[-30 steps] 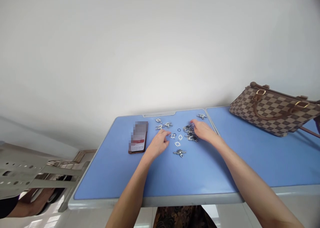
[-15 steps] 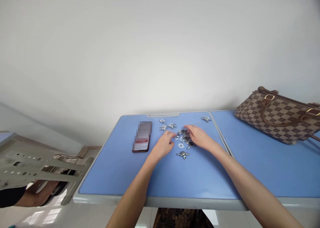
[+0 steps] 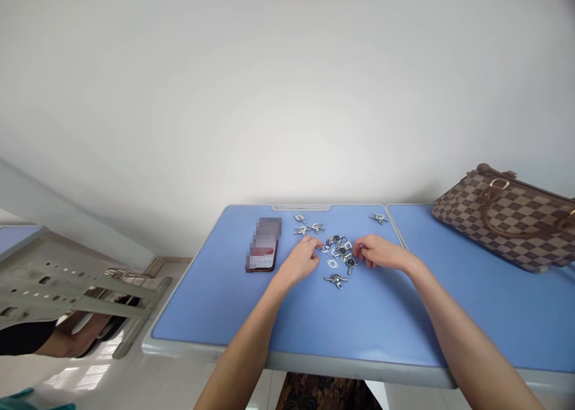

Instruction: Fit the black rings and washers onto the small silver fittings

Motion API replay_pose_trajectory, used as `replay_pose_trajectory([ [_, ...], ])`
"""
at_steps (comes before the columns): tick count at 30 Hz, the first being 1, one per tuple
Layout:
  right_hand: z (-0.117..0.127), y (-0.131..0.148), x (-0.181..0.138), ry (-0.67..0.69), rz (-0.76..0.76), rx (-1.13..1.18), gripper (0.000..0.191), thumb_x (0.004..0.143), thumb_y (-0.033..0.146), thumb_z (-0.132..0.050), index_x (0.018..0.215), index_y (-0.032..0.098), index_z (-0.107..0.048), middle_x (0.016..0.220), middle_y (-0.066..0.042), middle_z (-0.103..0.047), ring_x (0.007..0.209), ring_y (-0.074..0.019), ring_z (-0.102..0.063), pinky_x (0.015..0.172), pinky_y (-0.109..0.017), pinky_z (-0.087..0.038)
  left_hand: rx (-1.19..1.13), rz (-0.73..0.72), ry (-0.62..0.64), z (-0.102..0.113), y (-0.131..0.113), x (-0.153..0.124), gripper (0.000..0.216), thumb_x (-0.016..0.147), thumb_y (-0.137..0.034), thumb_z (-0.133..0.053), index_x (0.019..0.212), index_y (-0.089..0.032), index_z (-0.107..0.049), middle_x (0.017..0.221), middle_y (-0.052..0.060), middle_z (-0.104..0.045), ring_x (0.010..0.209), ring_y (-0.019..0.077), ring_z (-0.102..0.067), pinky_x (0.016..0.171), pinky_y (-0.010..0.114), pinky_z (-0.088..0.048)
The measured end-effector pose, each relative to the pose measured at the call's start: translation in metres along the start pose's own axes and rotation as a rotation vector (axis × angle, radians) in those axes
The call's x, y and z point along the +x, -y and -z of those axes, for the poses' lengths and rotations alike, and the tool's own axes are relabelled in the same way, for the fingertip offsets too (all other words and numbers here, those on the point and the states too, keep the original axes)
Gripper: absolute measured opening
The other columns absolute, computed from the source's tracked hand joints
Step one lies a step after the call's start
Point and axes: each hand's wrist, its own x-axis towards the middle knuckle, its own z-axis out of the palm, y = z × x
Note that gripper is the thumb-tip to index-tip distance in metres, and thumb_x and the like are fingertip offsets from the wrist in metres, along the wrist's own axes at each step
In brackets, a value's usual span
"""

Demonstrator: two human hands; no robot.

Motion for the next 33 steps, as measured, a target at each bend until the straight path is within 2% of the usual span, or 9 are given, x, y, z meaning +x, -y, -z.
replay_pose_trajectory([
  [3,0.0,0.001,0.001,-0.059,0.02,-0.128,0.03,0.08,0.007,-0.037,0.09,0.016,-0.063,0.082,-0.005,-0.067,0.062,-0.0113,-0.062,0.053,-0.019,-0.04,-0.015,-0.006,-0.012,0.001,0.001,0.001,0.039,0.073,-0.002,-0.046,0.105,-0.017,-0.061,0.102,0.005,-0.057,0.076,0.0132,-0.058,0.082,0.03,-0.048],
  [7,0.0,-0.002,0.01,-0.345,-0.068,-0.433,0.027,0.082,0.007,-0.04,0.089,0.016,-0.065,0.089,-0.01,-0.069,0.08,-0.0187,-0.063,0.064,-0.025,-0.039,-0.035,0.0,-0.053,0.003,0.002,0.003,0.033,0.075,-0.005,-0.048,0.103,-0.017,-0.062,0.102,0.006,-0.059,0.079,0.0144,-0.06,0.082,0.031,-0.049],
  [9,-0.003,-0.003,0.017,-0.438,-0.118,-0.476,0.028,0.087,0.011,-0.037,0.093,0.013,-0.064,0.097,-0.015,-0.068,0.087,-0.0232,-0.063,0.067,-0.028,-0.038,-0.044,-0.003,-0.093,0.004,0.002,0.004,0.031,0.077,-0.006,-0.048,0.101,-0.017,-0.063,0.103,0.006,-0.061,0.082,0.0148,-0.06,0.082,0.03,-0.049],
  [12,-0.009,-0.002,0.024,-0.524,-0.157,-0.515,0.031,0.092,0.015,-0.033,0.097,0.013,-0.063,0.099,-0.015,-0.067,0.091,-0.0246,-0.062,0.069,-0.029,-0.037,-0.039,0.002,-0.151,0.005,0.004,0.006,0.03,0.078,-0.006,-0.048,0.1,-0.018,-0.064,0.102,0.005,-0.063,0.083,0.0151,-0.06,0.083,0.03,-0.049],
  [21,-0.015,-0.003,0.028,-0.58,-0.161,-0.561,0.026,0.092,0.017,-0.036,0.098,0.015,-0.062,0.098,-0.01,-0.067,0.089,-0.0217,-0.062,0.067,-0.028,-0.036,-0.024,-0.034,-0.133,0.002,0.006,0.008,0.024,0.079,-0.013,-0.055,0.098,-0.02,-0.068,0.097,0.004,-0.061,0.081,0.0151,-0.059,0.079,0.029,-0.048],
  [27,-0.016,-0.002,0.028,-0.583,-0.162,-0.574,0.025,0.092,0.016,-0.037,0.098,0.015,-0.062,0.097,-0.011,-0.066,0.087,-0.0215,-0.063,0.067,-0.028,-0.036,0.098,-0.144,-0.135,-0.004,0.008,0.007,0.031,0.088,-0.013,-0.046,0.103,-0.024,-0.071,0.103,0.005,-0.057,0.091,0.0162,-0.058,0.082,0.029,-0.047],
  [33,-0.015,-0.002,0.027,-0.576,-0.171,-0.575,0.027,0.092,0.017,-0.036,0.1,0.015,-0.062,0.098,-0.011,-0.066,0.088,-0.0215,-0.063,0.067,-0.027,-0.037,0.175,-0.124,-0.145,-0.004,0.009,0.008,0.033,0.089,-0.011,-0.043,0.107,-0.023,-0.07,0.103,0.006,-0.058,0.092,0.0169,-0.058,0.082,0.029,-0.048],
])
